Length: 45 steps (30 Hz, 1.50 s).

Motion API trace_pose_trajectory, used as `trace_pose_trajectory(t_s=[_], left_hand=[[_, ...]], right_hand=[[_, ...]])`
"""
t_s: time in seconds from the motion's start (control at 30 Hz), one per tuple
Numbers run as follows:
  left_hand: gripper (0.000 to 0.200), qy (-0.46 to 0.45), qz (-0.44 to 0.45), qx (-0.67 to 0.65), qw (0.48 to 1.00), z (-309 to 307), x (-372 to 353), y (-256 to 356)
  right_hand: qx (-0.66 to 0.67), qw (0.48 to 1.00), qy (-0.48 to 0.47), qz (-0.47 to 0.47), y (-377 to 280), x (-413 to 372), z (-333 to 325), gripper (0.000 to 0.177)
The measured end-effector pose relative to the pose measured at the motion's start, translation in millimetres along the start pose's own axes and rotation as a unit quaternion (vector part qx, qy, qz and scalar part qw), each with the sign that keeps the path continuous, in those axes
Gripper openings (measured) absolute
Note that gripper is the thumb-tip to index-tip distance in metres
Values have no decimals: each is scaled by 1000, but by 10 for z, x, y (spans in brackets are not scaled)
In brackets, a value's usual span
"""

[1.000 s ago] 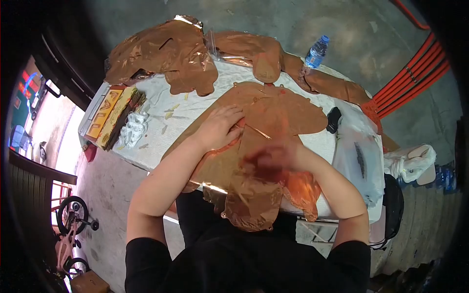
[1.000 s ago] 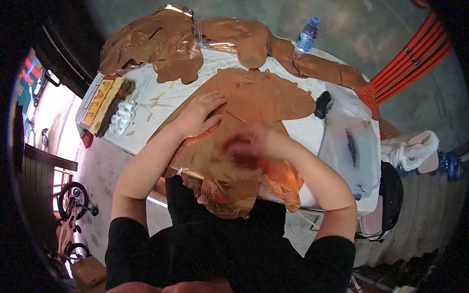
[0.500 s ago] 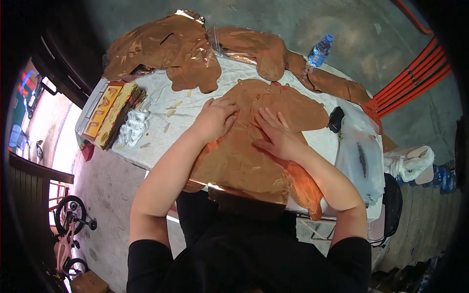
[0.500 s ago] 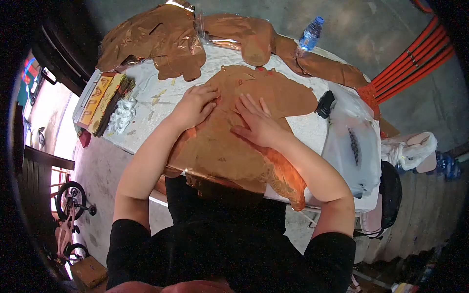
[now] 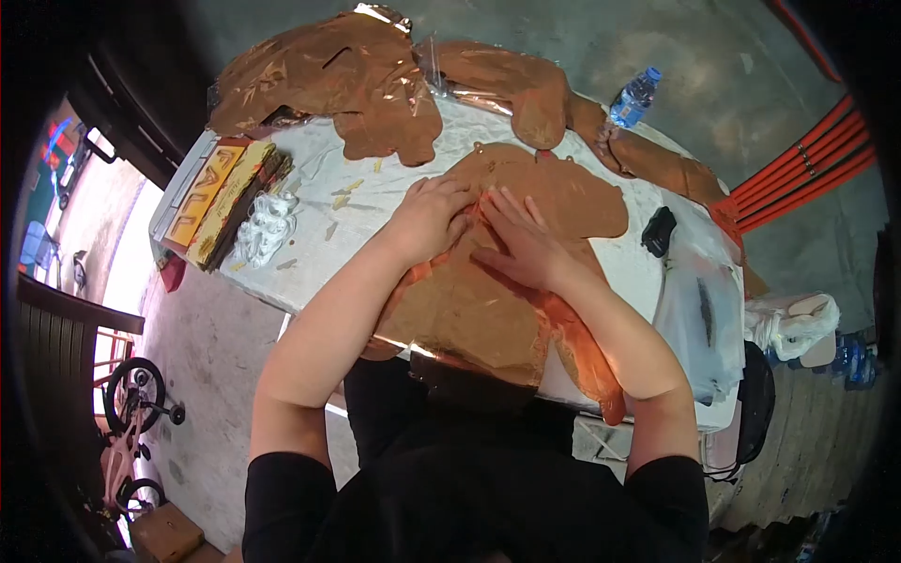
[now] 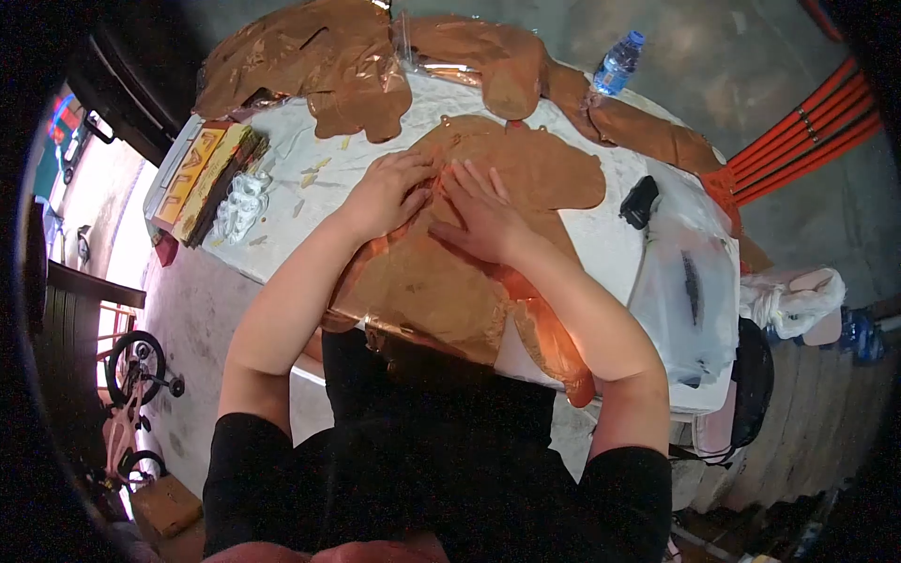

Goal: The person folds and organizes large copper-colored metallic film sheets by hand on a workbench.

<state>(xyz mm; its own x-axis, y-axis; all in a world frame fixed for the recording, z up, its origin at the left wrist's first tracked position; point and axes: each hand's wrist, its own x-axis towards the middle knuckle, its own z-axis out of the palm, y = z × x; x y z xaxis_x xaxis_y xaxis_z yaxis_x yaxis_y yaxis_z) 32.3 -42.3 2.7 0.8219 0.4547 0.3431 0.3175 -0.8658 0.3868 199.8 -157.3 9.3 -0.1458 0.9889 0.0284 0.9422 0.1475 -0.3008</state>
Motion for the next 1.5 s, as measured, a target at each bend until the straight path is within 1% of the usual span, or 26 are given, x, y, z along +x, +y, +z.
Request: trace_pose_trajectory(t_s=[0.17,0.23,0.37,0.43,0.5,0.57,0.63,0.67,0.73,0.77,0.8,0.83,0.87,0.93,1.0,1.03,1.1,1.13,1.2,1.23,1.27,1.33,1.37,1.4,1.47,1.5], left_hand=[[37,-1,8,-12,1000,-13,-2,-3],[35,23,20,0,1000,26,-8,-31],[33,34,22,-2,999,34,-10,-36],[36,10,11,-9,1000,-1,-9,-4],[35,13,15,-15,1000,-16,-8,14],[34,18,24,-18,999,-40,7,-4],[28,-9,18,-63,998,-63,38,-57],[28,-6,23,-59,998,-125,42,-9],[19,115,7,-132,985,-315,-38,169],[19,116,4,-131,984,-463,-101,284],[19,67,-70,-187,978,-652,-194,420],[19,17,-147,-240,959,-801,-321,524],[19,17,-156,-239,958,-902,-485,598],[20,-119,-236,-332,905,-1034,-844,716],[20,-176,-298,-410,844,-1016,-1210,820],[20,-175,-303,-410,842,-942,-1357,883],[17,-104,-348,-458,811,-714,-1628,951],[17,-103,-353,-458,809,-563,-1743,980],[15,43,-302,-395,866,-283,-1878,1034],[15,51,-314,-470,823,-230,-1898,1049],[15,52,-314,-470,823,-184,-1914,1080],[15,89,-294,-509,804,-96,-1924,1131],[15,90,-287,-528,794,-61,-1909,1146],[15,91,-286,-528,794,-52,-1901,1159],[15,65,-338,-609,715,-60,-1858,1190],[13,80,-363,-630,682,-67,-1822,1216]], right_hand=[[-17,999,3,34,-49,24,-27,78],[-27,999,6,40,-83,27,-7,78],[-50,997,29,49,-115,31,56,78],[-53,997,35,47,-130,34,77,78],[-62,996,50,50,-110,28,74,78],[-53,995,83,24,-69,32,159,78],[-54,993,108,18,-52,27,213,78],[-51,991,120,11,-45,27,216,77],[-54,991,120,14,-47,35,206,77],[-56,992,114,18,-48,28,213,76],[-53,992,110,14,-65,13,196,76],[-54,992,110,16,-94,7,155,74],[-54,992,111,18,-110,7,145,72],[-52,992,110,9,-84,8,178,70],[-53,992,114,0,-63,21,184,67],[-58,992,113,4,-66,17,183,65],[-62,992,108,4,-64,17,174,63],[-64,992,109,7,-62,17,172,63],[-64,992,108,7,-65,20,196,63],[-69,992,109,9,-59,20,200,63],[-74,991,110,11,-56,19,197,63],[-75,991,110,9,-70,19,174,63],[-73,991,108,11,-76,14,164,63],[-73,991,109,10,-75,11,160,63],[-64,992,108,9,-65,9,169,62],[-65,992,109,10,-63,9,173,62]])
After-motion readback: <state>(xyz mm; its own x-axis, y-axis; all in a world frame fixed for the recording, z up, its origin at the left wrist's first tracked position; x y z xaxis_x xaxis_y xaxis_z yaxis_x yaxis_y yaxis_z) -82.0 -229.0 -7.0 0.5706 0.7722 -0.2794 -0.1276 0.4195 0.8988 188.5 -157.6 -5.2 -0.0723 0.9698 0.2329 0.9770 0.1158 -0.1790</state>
